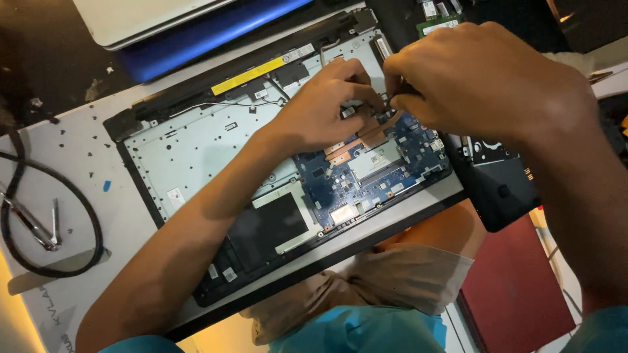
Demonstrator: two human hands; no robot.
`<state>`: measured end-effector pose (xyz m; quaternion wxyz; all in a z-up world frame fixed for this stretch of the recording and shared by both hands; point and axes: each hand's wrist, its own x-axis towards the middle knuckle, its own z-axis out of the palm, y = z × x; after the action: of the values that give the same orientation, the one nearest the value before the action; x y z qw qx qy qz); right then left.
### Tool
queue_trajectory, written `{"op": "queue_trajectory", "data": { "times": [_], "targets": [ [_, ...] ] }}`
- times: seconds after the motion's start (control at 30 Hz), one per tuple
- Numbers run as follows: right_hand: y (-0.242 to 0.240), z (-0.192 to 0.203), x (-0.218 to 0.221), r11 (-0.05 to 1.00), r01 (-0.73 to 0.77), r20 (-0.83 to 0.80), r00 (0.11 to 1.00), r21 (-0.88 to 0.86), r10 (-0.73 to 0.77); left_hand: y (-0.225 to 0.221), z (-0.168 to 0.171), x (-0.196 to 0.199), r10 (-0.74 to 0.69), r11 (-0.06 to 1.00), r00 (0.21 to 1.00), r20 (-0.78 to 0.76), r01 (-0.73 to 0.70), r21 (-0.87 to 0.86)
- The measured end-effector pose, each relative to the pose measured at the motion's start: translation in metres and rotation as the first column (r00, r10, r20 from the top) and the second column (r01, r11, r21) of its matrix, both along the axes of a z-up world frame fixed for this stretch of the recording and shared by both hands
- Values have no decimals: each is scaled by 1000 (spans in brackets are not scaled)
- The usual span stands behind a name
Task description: Installing a copper heatsink onto a laptop motherboard and securing it with screws after cleaning the area with a brush.
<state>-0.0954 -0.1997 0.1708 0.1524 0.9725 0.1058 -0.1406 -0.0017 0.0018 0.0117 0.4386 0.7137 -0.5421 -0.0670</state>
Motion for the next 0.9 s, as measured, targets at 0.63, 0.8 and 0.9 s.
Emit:
{"op": "queue_trajectory", "data": {
  "times": [0.63, 0.8, 0.9],
  "targets": [
    [-13, -5, -1, 986, -84, 47, 996, 147, 77, 2, -1, -2, -11, 995, 999, 46, 15, -98],
    [-2, 1, -4, 998, -11, 21, 1000, 62, 10, 1, -3, 0, -27, 994, 998, 54, 32, -103],
    [-1, 1, -2, 996, 14, 2, 1000, 83, -14, 1, -6, 2, -38, 993, 997, 66, 44, -105]
  ]
}}
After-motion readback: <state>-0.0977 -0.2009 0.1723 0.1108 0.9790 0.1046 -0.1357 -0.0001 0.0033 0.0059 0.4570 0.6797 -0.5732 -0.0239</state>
